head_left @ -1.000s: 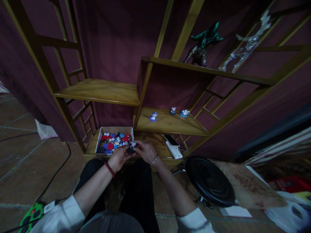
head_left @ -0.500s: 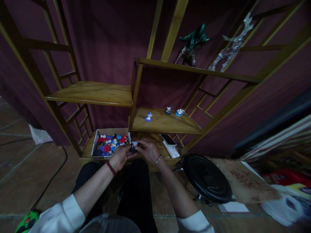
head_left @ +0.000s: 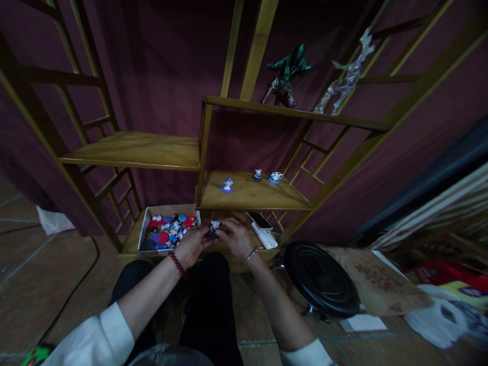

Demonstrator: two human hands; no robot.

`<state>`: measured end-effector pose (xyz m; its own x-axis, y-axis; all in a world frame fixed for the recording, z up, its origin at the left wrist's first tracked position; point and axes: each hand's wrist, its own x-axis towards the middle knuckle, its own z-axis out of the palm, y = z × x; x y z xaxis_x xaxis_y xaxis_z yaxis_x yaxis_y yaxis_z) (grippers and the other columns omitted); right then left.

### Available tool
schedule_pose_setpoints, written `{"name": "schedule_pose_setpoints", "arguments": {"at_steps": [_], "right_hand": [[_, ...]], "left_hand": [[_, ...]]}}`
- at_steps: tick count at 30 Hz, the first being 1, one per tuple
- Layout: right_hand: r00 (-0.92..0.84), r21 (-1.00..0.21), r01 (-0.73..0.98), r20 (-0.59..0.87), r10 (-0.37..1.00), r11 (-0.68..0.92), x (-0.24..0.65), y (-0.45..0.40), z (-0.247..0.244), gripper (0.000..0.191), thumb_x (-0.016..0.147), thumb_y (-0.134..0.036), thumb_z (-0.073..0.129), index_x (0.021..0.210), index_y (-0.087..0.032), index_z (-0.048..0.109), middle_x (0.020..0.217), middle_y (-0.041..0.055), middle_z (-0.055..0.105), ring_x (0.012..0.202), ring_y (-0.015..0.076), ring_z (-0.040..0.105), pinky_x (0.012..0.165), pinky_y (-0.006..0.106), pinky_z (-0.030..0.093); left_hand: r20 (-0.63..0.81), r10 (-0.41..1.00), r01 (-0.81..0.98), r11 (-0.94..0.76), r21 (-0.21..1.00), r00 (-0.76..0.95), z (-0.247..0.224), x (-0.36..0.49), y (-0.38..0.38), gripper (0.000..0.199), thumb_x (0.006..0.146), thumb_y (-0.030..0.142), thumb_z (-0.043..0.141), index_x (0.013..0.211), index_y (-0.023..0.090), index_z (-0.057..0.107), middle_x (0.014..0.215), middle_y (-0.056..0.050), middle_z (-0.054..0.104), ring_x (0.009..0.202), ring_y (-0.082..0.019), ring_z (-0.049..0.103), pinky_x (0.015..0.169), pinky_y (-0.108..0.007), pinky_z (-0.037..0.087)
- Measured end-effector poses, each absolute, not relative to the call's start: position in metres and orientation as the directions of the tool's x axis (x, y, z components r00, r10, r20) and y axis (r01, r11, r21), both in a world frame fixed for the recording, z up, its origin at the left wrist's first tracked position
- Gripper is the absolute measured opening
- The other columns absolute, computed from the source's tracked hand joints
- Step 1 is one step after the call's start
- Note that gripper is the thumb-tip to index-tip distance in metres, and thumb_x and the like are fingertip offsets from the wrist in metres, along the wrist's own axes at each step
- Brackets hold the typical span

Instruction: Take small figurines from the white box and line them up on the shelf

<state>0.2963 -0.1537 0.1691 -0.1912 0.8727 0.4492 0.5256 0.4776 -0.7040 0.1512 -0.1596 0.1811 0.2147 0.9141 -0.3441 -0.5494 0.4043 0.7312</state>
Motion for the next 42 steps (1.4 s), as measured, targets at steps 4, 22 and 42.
{"name": "schedule_pose_setpoints", "arguments": {"at_steps": [4, 22, 42], "right_hand": [[-0.181, -0.681, 0.542, 0.479, 0.859, 0.493, 0.302, -0.154, 0.17, 0.014, 0.075, -0.027, 0.057, 0.086, -0.019, 0.061, 0.088, 0.0049, 0.058, 0.077, 0.0136, 0.056, 0.071, 0.027, 0.047], [-0.092, -0.814, 0.427, 0.395, 0.914, 0.394, 0.323, -0.153, 0.165, 0.018, 0.076, -0.029, 0.055, 0.089, -0.02, 0.062, 0.088, 0.0032, 0.065, 0.082, 0.0159, 0.059, 0.075, 0.029, 0.048], [-0.075, -0.851, 0.366, 0.376, 0.924, 0.376, 0.335, -0.159, 0.184, 0.019, 0.07, -0.034, 0.062, 0.083, -0.021, 0.067, 0.083, 0.0032, 0.065, 0.078, 0.0168, 0.059, 0.073, 0.029, 0.047]], "left_hand": [[-0.331, 0.918, -0.543, 0.397, 0.74, 0.221, 0.187, 0.157, -0.159, 0.015, 0.075, 0.003, 0.047, 0.066, 0.009, 0.058, 0.073, -0.008, 0.065, 0.065, -0.014, 0.062, 0.07, -0.034, 0.052], [-0.284, 0.923, -0.496, 0.381, 0.78, 0.261, 0.194, 0.176, -0.153, 0.011, 0.071, 0.004, 0.055, 0.062, 0.009, 0.059, 0.07, -0.008, 0.065, 0.063, -0.015, 0.061, 0.067, -0.033, 0.053], [-0.295, 0.917, -0.406, 0.385, 0.829, 0.268, 0.216, 0.19, -0.158, 0.012, 0.067, 0.003, 0.057, 0.055, 0.008, 0.058, 0.066, -0.007, 0.063, 0.062, -0.014, 0.06, 0.062, -0.03, 0.053]]}}
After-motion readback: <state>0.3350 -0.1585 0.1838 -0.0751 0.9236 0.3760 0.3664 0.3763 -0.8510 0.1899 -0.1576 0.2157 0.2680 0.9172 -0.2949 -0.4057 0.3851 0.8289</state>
